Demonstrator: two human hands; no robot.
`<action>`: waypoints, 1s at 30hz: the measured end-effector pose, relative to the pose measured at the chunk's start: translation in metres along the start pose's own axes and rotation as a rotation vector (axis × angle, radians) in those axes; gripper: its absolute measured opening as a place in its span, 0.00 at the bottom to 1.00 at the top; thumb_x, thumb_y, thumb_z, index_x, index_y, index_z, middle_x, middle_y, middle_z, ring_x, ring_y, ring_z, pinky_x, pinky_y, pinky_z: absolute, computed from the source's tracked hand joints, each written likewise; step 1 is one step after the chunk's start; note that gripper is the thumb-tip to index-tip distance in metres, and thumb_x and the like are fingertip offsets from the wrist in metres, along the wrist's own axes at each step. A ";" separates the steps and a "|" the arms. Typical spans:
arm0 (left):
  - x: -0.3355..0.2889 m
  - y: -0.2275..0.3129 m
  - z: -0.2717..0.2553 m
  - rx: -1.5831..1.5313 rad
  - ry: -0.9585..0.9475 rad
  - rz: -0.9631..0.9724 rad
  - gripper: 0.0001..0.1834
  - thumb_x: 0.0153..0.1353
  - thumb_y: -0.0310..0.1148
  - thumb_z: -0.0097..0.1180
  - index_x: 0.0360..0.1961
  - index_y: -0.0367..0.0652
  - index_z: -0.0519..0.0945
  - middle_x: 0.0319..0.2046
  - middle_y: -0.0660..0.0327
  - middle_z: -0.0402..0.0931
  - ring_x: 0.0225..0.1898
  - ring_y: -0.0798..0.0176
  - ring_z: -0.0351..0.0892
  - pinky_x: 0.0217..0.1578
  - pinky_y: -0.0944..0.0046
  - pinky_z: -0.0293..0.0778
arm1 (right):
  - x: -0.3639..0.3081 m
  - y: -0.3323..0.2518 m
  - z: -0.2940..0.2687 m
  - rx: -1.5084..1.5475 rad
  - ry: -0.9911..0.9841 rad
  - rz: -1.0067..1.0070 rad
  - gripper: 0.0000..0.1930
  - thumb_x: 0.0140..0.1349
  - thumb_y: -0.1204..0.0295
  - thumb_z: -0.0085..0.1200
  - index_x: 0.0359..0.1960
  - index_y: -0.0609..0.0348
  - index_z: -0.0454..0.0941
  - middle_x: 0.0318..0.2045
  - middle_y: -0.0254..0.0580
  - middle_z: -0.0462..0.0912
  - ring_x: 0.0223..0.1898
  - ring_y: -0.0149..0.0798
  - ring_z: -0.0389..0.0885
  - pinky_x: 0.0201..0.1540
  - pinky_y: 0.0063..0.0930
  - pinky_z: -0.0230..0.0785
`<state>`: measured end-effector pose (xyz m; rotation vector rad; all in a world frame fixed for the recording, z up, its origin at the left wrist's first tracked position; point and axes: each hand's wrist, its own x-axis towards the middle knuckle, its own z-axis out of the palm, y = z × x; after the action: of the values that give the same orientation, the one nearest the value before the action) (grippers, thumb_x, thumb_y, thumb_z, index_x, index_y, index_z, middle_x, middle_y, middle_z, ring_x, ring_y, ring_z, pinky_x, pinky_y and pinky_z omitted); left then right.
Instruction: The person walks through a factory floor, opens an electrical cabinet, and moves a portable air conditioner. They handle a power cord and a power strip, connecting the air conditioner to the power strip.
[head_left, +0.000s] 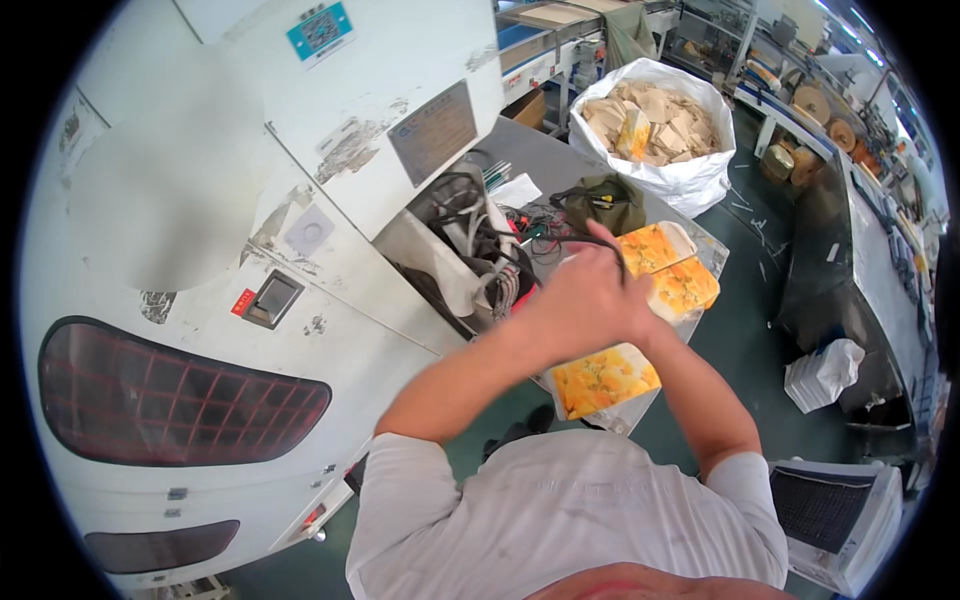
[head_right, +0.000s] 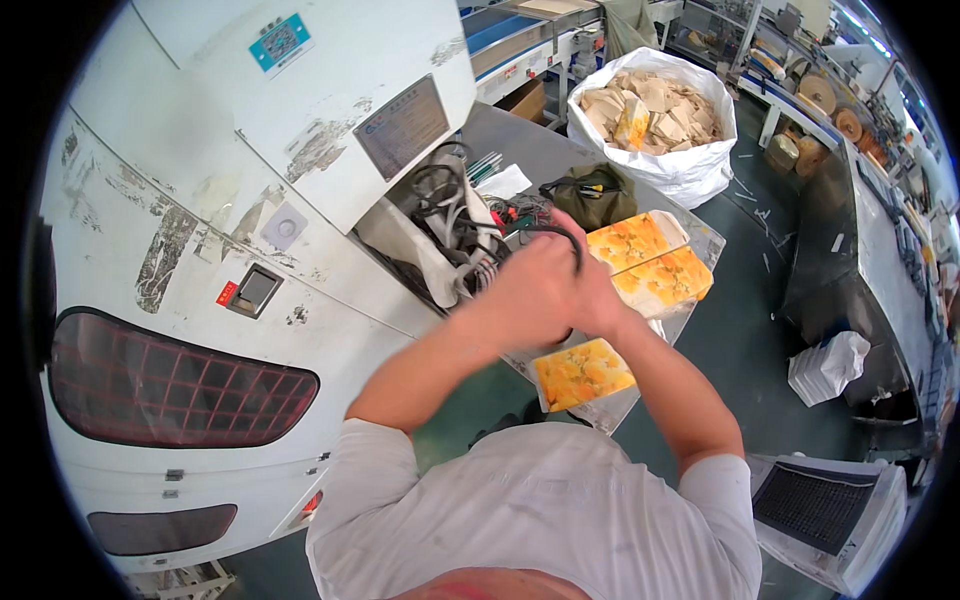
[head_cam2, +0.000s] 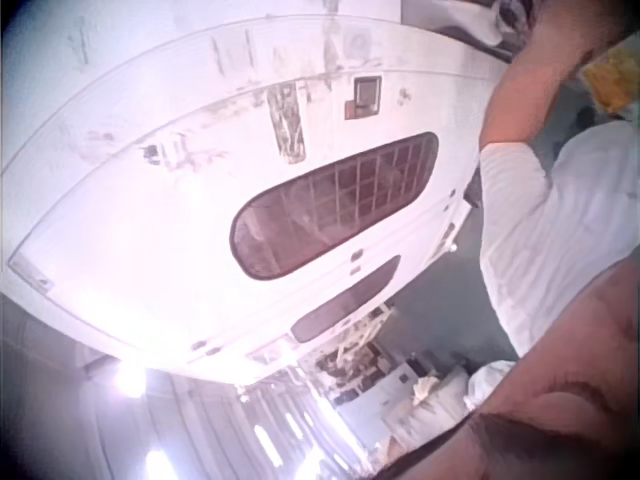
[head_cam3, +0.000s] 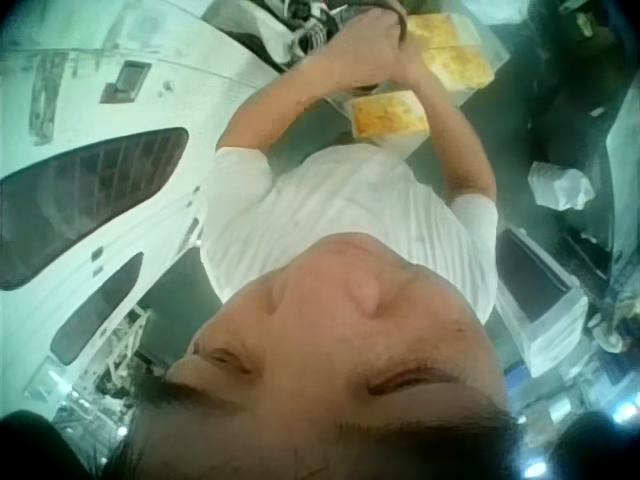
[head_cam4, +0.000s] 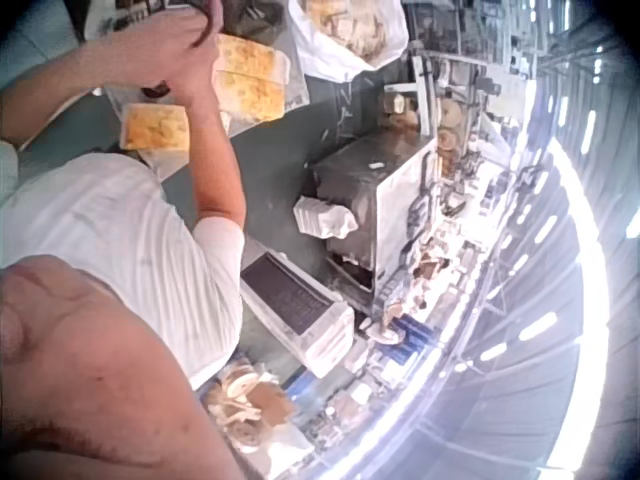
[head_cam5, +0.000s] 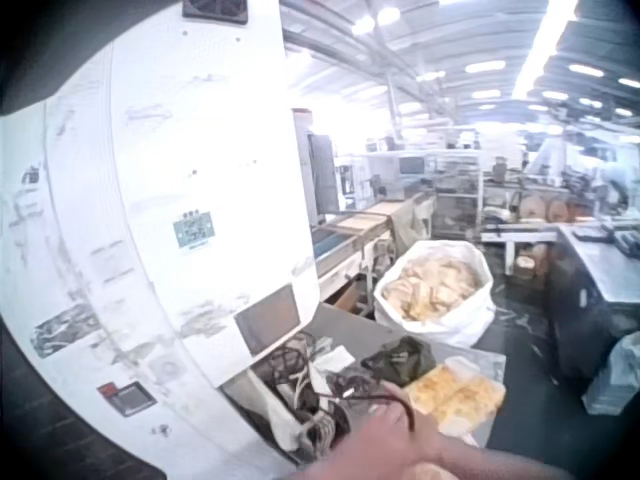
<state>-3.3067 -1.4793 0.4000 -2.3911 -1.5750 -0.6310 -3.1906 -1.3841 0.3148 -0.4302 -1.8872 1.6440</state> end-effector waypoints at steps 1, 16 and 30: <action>-0.006 0.009 0.002 0.066 0.087 0.075 0.26 0.46 0.30 0.65 0.51 0.44 0.78 0.28 0.53 0.76 0.39 0.50 0.78 0.40 0.52 0.71 | 0.019 -0.002 0.020 0.160 0.017 0.018 0.35 0.65 0.75 0.60 0.74 0.52 0.61 0.55 0.42 0.82 0.53 0.41 0.83 0.54 0.35 0.77; -0.127 -0.183 0.062 0.125 -0.104 -0.951 0.17 0.61 0.44 0.64 0.42 0.41 0.83 0.42 0.52 0.84 0.47 0.46 0.77 0.49 0.46 0.70 | 0.032 0.021 0.013 0.376 -0.185 0.020 0.19 0.76 0.60 0.51 0.38 0.68 0.81 0.51 0.54 0.83 0.53 0.43 0.82 0.58 0.38 0.76; -0.047 -0.225 0.064 0.126 0.443 -0.519 0.08 0.69 0.32 0.54 0.41 0.39 0.80 0.47 0.48 0.82 0.53 0.39 0.75 0.54 0.46 0.71 | 0.023 0.020 0.011 0.005 -0.424 -0.146 0.13 0.74 0.63 0.55 0.42 0.64 0.79 0.47 0.46 0.84 0.46 0.41 0.82 0.51 0.34 0.73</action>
<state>-3.5128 -1.4008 0.3079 -1.5962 -1.9436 -1.0309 -3.2178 -1.3753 0.2996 0.0690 -2.1548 1.7387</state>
